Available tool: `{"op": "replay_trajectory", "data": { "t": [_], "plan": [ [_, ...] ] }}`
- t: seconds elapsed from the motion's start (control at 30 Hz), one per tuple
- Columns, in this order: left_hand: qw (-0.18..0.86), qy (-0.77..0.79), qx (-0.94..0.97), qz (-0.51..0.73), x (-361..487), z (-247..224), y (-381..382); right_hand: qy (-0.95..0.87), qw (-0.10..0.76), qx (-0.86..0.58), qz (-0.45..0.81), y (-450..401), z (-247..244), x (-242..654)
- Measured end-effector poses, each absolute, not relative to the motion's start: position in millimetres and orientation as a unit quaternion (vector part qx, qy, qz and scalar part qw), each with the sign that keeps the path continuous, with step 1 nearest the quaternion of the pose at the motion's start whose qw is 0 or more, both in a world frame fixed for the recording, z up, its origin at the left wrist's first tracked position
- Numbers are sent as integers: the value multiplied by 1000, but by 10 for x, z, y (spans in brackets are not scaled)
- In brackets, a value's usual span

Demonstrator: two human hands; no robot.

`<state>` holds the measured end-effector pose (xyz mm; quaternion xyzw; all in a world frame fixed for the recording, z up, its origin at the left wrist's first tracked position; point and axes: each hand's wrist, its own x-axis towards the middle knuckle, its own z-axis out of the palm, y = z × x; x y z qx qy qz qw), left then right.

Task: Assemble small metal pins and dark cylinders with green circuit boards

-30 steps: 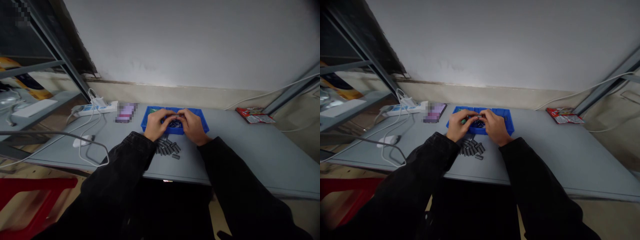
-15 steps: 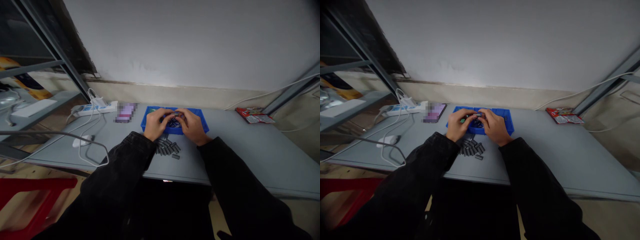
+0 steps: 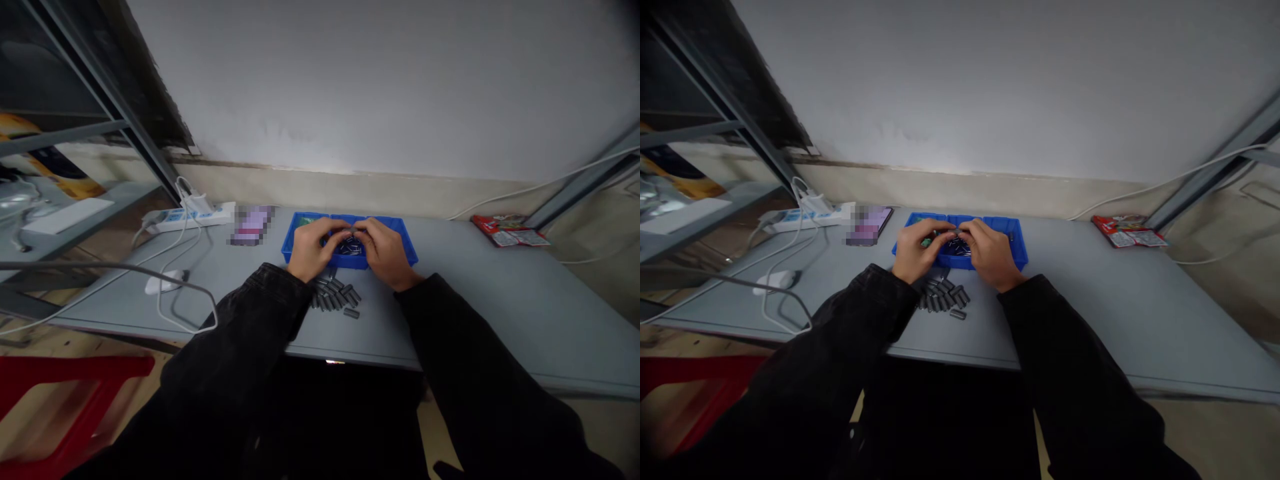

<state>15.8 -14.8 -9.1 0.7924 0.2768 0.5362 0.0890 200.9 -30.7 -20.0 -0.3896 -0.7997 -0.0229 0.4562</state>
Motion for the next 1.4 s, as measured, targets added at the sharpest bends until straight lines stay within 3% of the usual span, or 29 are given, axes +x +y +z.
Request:
{"op": "replay_trajectory", "data": {
  "t": [1.4],
  "plan": [
    [100, 275, 796, 530, 154, -108, -134, -783, 467, -410, -26, -291, -228, 2002]
  ]
}}
